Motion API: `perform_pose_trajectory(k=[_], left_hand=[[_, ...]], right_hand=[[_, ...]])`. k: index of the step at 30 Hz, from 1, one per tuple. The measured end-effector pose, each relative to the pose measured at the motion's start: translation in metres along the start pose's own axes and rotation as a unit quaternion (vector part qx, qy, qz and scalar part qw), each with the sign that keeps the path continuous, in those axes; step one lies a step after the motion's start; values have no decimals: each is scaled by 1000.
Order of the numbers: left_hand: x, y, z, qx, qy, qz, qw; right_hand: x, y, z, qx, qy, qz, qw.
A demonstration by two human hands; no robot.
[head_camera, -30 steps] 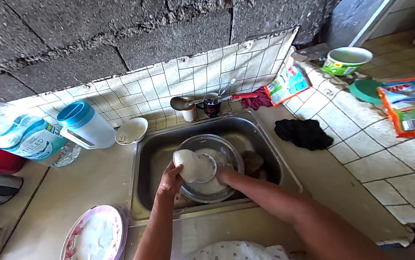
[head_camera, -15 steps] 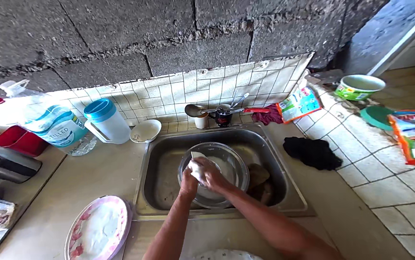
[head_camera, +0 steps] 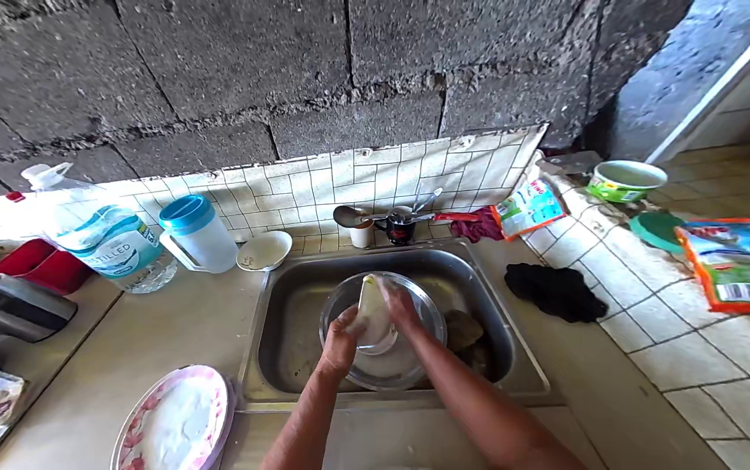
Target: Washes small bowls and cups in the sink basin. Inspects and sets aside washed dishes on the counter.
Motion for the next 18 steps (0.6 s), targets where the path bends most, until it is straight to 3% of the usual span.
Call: perform_pose_trajectory(k=[2,5,6,7,9,11,13,16,18], left_hand=[[-1,3,1,-11,10,-20,1000],[2,6,8,-25,-6,-7,1000],[2,6,7,-20,-8,-4,1000],[1,5,5,-10,2,-7,1000],[-1,1,0,-13,21,-53,998],[-3,1,0,-40,22,-165,985],[-2,-1,9,-81,18,-282,956],[3,-3,22,-155,27,-342,927],[6,-6,23,-164,52,-271,947]], right_hand=[[8,-2,-11,-11,-4,-17,1000],[24,-24,-40,-72,232,-63,968],[23,-24,-38,-79,247,-64,964],[19,-17,-31,-60,195,-51,978],[1,2,-9,-12,6,40,999],[-31,5,-2,-42,-145,190,970],[-38,-4,-18,-91,-196,250,944],[-20,-29,-52,-120,-53,134,982],[-6,-44,-65,-113,90,42,989]])
Point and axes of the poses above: each hand's wrist, its own z-axis towards the middle knuckle, its own y-axis out of the back of the hand, x = y × z, the point moved 6 cm from there along z, towards the middle knuckle, and after that the axes turned 2 degrees about -x, right-handed, at the moved point
